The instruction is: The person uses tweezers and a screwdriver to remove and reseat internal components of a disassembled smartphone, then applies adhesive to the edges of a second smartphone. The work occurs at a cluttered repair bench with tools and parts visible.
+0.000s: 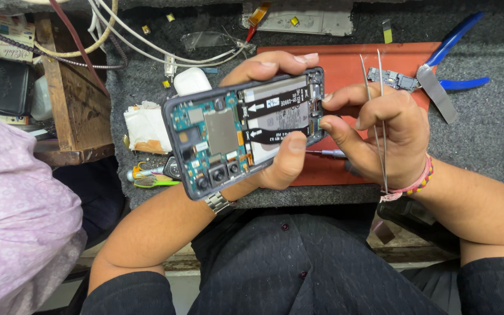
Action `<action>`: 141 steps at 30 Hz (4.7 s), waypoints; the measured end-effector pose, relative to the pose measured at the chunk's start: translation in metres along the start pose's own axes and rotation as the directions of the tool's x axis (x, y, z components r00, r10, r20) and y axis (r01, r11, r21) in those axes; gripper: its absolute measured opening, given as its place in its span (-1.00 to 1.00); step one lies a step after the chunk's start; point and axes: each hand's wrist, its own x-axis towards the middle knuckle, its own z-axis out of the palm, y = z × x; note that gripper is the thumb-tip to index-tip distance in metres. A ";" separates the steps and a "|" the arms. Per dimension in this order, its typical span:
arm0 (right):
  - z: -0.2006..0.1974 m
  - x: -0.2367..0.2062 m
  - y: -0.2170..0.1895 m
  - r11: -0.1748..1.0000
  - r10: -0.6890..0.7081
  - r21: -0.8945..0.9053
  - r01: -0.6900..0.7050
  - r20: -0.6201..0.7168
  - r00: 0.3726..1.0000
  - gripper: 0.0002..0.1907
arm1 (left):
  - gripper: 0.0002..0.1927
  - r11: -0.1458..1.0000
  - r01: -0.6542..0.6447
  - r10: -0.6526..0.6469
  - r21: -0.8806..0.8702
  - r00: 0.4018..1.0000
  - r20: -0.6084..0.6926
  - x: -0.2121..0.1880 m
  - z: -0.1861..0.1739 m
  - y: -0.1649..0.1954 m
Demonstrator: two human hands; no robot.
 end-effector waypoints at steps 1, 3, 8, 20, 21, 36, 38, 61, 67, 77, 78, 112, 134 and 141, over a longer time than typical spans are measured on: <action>0.000 -0.002 0.001 1.000 0.002 -0.001 -0.002 0.004 1.000 -0.54 | -0.39 1.000 -0.018 0.018 -0.002 1.000 0.003 -0.001 0.001 -0.002; -0.001 -0.004 0.001 0.999 0.027 0.025 -0.027 0.005 1.000 -0.55 | -0.39 0.999 -0.033 0.033 0.003 0.999 0.016 -0.001 0.001 -0.003; -0.002 -0.008 0.002 0.980 0.114 0.161 -0.114 0.005 0.993 -0.60 | -0.39 0.999 -0.034 0.033 0.017 0.999 0.021 -0.003 0.001 -0.005; 0.001 -0.004 0.006 0.977 0.079 0.204 -0.061 -0.083 0.993 -0.58 | -0.34 0.998 -0.055 0.056 -0.023 0.997 0.044 -0.004 0.000 -0.002; 0.001 -0.003 0.006 0.969 0.111 0.228 -0.090 -0.082 0.990 -0.59 | -0.34 0.998 -0.058 0.058 -0.014 0.997 0.045 -0.004 0.001 -0.002; -0.007 0.007 0.009 0.992 -0.114 -0.043 0.114 0.019 0.993 -0.55 | -0.28 0.983 -0.130 0.128 0.130 0.991 0.028 -0.009 0.005 -0.016; -0.008 0.006 0.008 0.984 -0.137 -0.108 0.140 0.033 0.990 -0.52 | -0.26 0.979 -0.141 0.135 0.149 0.990 0.051 -0.007 0.006 -0.016; 0.006 0.013 -0.012 0.975 0.121 -0.163 -0.152 -0.189 0.975 -0.57 | -0.10 0.824 -0.396 0.220 0.406 0.883 0.414 0.008 -0.004 -0.009; 0.003 0.011 -0.007 0.964 0.083 -0.236 -0.122 -0.168 0.982 -0.55 | -0.17 0.809 -0.411 0.206 0.421 0.867 0.453 0.006 -0.006 -0.011; 0.003 0.017 -0.010 0.937 0.075 -0.329 -0.116 -0.134 0.988 -0.53 | -0.20 0.816 -0.400 0.183 0.418 0.863 0.470 0.008 -0.008 -0.011; 0.003 0.018 -0.010 0.935 0.080 -0.335 -0.120 -0.131 0.988 -0.52 | -0.19 0.817 -0.397 0.181 0.418 0.865 0.467 0.008 -0.008 -0.012; 0.029 0.065 0.071 0.787 0.270 0.588 -0.187 -0.055 0.961 -0.74 | -0.47 0.949 0.234 -0.229 -0.211 0.972 0.045 0.043 -0.092 -0.007; 0.003 0.168 0.120 0.977 -0.160 0.145 0.158 0.004 0.987 -0.66 | -0.52 0.765 0.382 -0.384 -0.519 0.917 0.109 0.152 -0.128 -0.053; -0.002 0.179 0.123 0.989 -0.090 0.115 0.091 -0.014 0.996 -0.73 | -0.52 0.727 0.398 -0.400 -0.559 0.908 0.126 0.163 -0.132 -0.059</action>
